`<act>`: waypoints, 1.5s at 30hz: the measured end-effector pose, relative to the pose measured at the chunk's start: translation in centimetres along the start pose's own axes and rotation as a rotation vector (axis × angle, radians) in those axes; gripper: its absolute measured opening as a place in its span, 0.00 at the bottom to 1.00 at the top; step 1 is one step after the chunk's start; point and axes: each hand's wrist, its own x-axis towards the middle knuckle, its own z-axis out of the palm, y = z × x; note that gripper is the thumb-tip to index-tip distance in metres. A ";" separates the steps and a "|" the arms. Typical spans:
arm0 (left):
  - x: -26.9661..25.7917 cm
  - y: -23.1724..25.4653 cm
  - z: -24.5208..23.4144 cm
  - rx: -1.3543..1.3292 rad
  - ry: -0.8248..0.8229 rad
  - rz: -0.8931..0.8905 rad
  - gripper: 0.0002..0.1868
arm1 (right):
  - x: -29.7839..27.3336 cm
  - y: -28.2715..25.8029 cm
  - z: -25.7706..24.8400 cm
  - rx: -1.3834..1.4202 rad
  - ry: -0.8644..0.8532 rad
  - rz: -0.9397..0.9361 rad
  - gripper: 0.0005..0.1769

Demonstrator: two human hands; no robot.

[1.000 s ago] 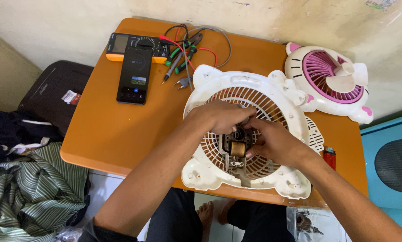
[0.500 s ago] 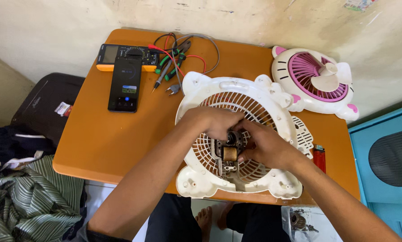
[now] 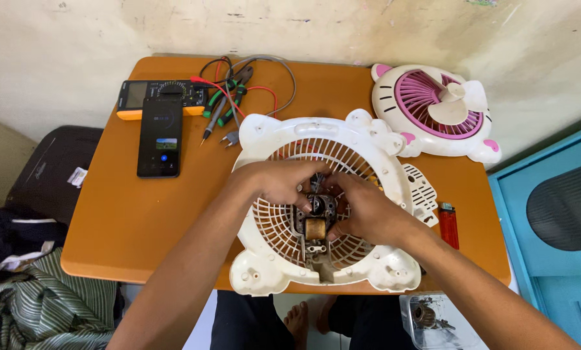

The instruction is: The person disassembles a small white electric fan by removing the motor and internal components from the fan housing. They handle the motor, fan blades, and housing parts by hand, placing removed pieces into a clear container.

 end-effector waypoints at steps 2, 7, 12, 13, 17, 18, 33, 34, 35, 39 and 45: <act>-0.3 0.4 -0.4 0.007 0.027 0.025 0.43 | 0.3 0.0 -0.3 -0.024 -0.064 0.082 0.48; -1.1 1.3 -0.8 0.000 0.064 0.034 0.43 | 0.4 -0.2 -0.7 -0.049 -0.150 0.130 0.41; -1.3 1.4 -1.1 0.010 0.043 -0.115 0.46 | 0.6 -0.2 -0.7 -0.065 -0.169 0.127 0.39; -1.3 1.4 -1.0 0.001 0.043 -0.111 0.45 | 0.6 -0.2 -0.7 -0.062 -0.157 0.131 0.39; -1.2 1.5 -1.2 0.057 0.038 -0.116 0.44 | 0.4 -0.1 -0.4 -0.058 -0.119 0.140 0.40; -1.0 1.6 -1.3 0.094 0.033 -0.123 0.43 | 0.4 0.0 -0.4 -0.057 -0.113 0.141 0.41; -1.6 2.0 -0.9 0.070 0.057 -0.122 0.30 | 1.0 1.5 -0.4 -0.071 -0.160 0.064 0.17; -1.6 1.9 -0.6 0.075 0.070 -0.097 0.29 | 1.1 1.6 -0.3 -0.068 -0.177 0.105 0.16; -1.6 1.9 -0.4 0.080 0.084 -0.071 0.28 | 1.2 1.7 -0.2 -0.066 -0.194 0.147 0.16; -2.0 2.2 -0.3 0.139 0.089 -0.052 0.27 | 1.7 2.0 0.3 -0.021 -0.159 0.187 0.15; -2.0 4.8 -0.7 0.378 0.072 -0.162 0.27 | 1.8 3.1 0.9 -0.099 -0.034 -0.077 0.14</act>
